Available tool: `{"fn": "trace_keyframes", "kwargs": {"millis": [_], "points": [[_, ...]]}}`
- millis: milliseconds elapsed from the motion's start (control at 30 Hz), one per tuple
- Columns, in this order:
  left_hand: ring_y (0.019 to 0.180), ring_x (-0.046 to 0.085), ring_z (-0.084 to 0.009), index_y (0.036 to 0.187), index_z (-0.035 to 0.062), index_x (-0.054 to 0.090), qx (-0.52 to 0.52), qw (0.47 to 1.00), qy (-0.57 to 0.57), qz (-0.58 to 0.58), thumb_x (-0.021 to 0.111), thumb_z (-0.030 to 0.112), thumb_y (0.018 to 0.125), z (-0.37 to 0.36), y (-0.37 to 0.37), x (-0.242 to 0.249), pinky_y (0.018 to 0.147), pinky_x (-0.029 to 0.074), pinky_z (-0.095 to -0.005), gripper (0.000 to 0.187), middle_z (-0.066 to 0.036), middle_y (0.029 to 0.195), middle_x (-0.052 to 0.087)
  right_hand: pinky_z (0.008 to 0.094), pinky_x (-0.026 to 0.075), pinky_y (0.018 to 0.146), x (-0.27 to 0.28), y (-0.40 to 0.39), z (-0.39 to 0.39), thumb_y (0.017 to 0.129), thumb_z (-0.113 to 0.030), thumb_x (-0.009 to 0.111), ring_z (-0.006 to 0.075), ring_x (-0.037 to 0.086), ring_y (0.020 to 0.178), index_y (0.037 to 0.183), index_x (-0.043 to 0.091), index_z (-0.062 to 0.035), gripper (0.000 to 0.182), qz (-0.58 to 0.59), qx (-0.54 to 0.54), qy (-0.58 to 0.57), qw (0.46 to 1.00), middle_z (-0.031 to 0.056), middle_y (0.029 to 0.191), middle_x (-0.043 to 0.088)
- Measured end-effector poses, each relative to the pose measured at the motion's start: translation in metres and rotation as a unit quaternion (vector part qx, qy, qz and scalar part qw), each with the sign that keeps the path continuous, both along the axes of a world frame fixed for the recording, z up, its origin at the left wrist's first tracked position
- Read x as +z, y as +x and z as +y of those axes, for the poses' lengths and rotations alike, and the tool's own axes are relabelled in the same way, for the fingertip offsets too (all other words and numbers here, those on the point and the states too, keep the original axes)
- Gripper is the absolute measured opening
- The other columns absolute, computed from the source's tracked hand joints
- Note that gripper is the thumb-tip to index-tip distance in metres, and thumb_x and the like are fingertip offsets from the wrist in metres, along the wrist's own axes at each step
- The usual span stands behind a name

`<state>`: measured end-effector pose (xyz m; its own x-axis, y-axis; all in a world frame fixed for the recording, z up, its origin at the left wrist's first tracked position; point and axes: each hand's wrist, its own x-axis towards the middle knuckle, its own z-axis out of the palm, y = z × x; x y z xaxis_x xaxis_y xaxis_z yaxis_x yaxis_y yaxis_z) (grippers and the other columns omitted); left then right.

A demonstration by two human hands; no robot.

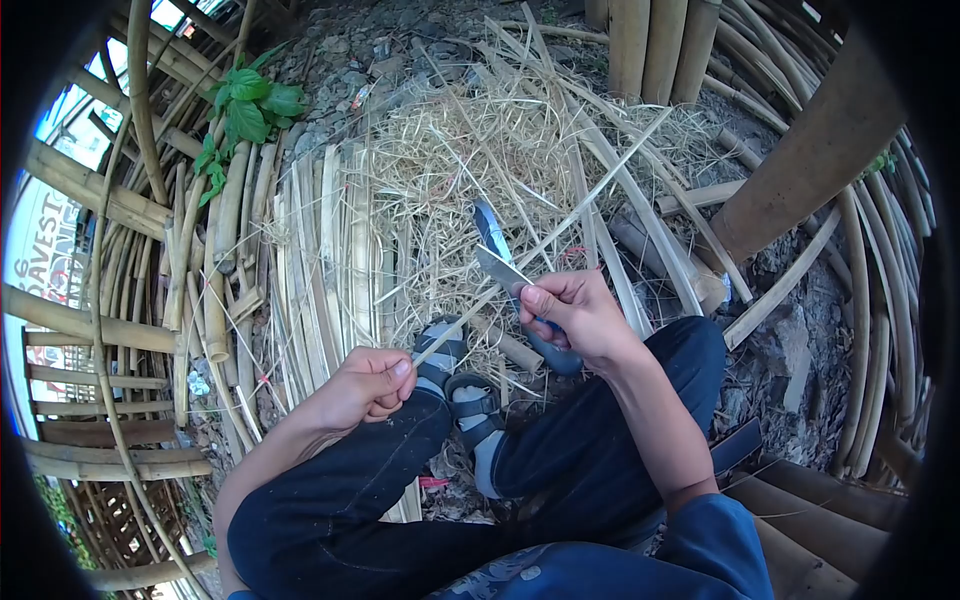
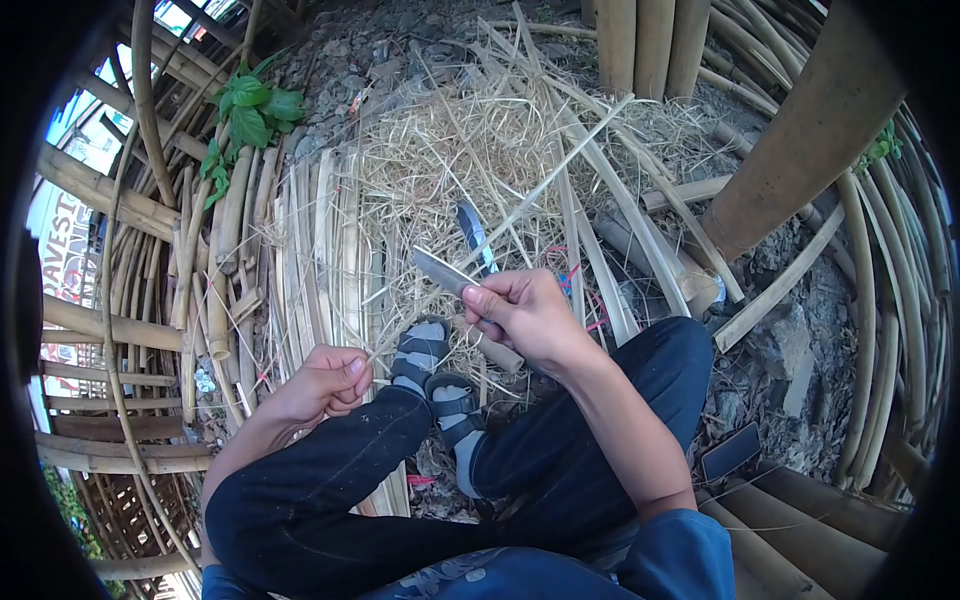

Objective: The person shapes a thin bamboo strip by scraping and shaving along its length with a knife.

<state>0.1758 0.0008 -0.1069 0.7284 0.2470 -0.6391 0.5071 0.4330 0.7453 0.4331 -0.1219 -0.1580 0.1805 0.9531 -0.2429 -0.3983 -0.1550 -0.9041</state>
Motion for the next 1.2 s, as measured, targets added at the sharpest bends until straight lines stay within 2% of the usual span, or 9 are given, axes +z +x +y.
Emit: {"fn": "trace_keyframes", "kwargs": {"millis": [33,167,267,333,467,767,867,1000,1200], "points": [[0.044,0.021,-0.0040,0.076,0.0033,0.049,0.002,1.000,0.003,0.003,0.044,0.026,0.102,0.000,-0.001,-0.001,0.042,0.015,-0.0226,0.035,0.006,0.053,0.029,0.0184,0.034,0.044,0.001,-0.001,-0.001,0.093,-0.021,0.061,0.0039,0.046,0.050,0.076,0.065,-0.0005,0.027,0.000,-0.001,0.000,1.000,-0.0002,0.060,0.056],[0.044,0.021,-0.0040,0.075,0.0028,0.049,-0.004,1.000,0.002,0.013,0.045,0.027,0.101,-0.003,0.006,-0.001,0.041,0.015,-0.0227,0.036,0.005,0.053,0.030,0.0193,0.031,0.042,0.002,-0.029,-0.001,0.093,-0.027,0.062,0.0035,0.045,0.048,0.076,0.067,-0.0011,0.031,0.015,0.119,-0.024,0.993,-0.0017,0.057,0.054],[0.043,0.022,-0.0039,0.074,0.0016,0.049,-0.029,0.999,-0.017,0.031,0.047,0.028,0.100,-0.004,0.009,0.000,0.041,0.015,-0.0230,0.037,0.005,0.052,0.031,0.0204,0.031,0.044,-0.001,-0.048,-0.002,0.093,-0.027,0.062,0.0034,0.043,0.048,0.076,0.067,-0.0003,0.032,0.016,0.162,0.005,0.987,-0.0021,0.055,0.052],[0.042,0.023,-0.0040,0.074,0.0010,0.050,-0.028,0.999,-0.034,0.024,0.048,0.028,0.100,-0.003,0.008,0.000,0.040,0.015,-0.0230,0.038,0.005,0.051,0.031,0.0214,0.030,0.045,0.005,-0.047,-0.003,0.094,-0.020,0.061,0.0036,0.041,0.048,0.074,0.066,0.0010,0.029,-0.007,0.174,-0.003,0.985,-0.0016,0.055,0.052],[0.041,0.023,-0.0039,0.073,-0.0001,0.050,-0.016,0.998,-0.068,0.008,0.051,0.029,0.099,-0.001,0.007,0.001,0.040,0.014,-0.0230,0.039,0.005,0.051,0.030,0.0220,0.032,0.045,0.002,-0.044,-0.003,0.093,-0.019,0.063,0.0037,0.042,0.049,0.074,0.066,0.0016,0.028,-0.033,0.169,0.009,0.985,-0.0011,0.055,0.052],[0.043,0.019,-0.0043,0.072,0.0013,0.050,-0.006,0.998,-0.059,-0.007,0.051,0.031,0.098,0.000,0.007,0.004,0.040,0.012,-0.0235,0.039,0.005,0.052,0.027,0.0215,0.035,0.047,0.004,-0.032,-0.003,0.090,-0.018,0.066,0.0044,0.046,0.051,0.079,0.070,0.0025,0.024,-0.084,0.113,0.018,0.990,0.0000,0.058,0.057],[0.043,0.019,-0.0043,0.072,0.0017,0.050,0.012,0.998,-0.052,-0.019,0.051,0.032,0.098,0.001,0.002,0.005,0.040,0.012,-0.0234,0.039,0.006,0.052,0.026,0.0230,0.034,0.047,0.003,-0.021,-0.003,0.089,-0.019,0.067,0.0035,0.043,0.052,0.077,0.070,0.0031,0.025,-0.157,0.068,0.016,0.985,-0.0010,0.055,0.054],[0.044,0.020,-0.0042,0.073,0.0019,0.049,0.009,0.999,-0.051,-0.007,0.048,0.029,0.100,0.002,0.002,0.007,0.041,0.013,-0.0231,0.038,0.006,0.052,0.026,0.0235,0.035,0.047,0.002,-0.022,-0.003,0.088,-0.018,0.068,0.0039,0.045,0.052,0.077,0.070,0.0033,0.024,-0.109,0.062,0.010,0.992,-0.0001,0.055,0.056],[0.044,0.019,-0.0044,0.072,0.0019,0.050,0.019,0.999,-0.045,-0.015,0.053,0.032,0.097,0.001,0.003,0.008,0.041,0.012,-0.0232,0.040,0.006,0.053,0.026,0.0241,0.035,0.047,0.000,-0.016,-0.004,0.088,-0.018,0.069,0.0035,0.045,0.053,0.077,0.071,0.0030,0.023,-0.158,0.042,0.009,0.987,-0.0008,0.056,0.056]]}}
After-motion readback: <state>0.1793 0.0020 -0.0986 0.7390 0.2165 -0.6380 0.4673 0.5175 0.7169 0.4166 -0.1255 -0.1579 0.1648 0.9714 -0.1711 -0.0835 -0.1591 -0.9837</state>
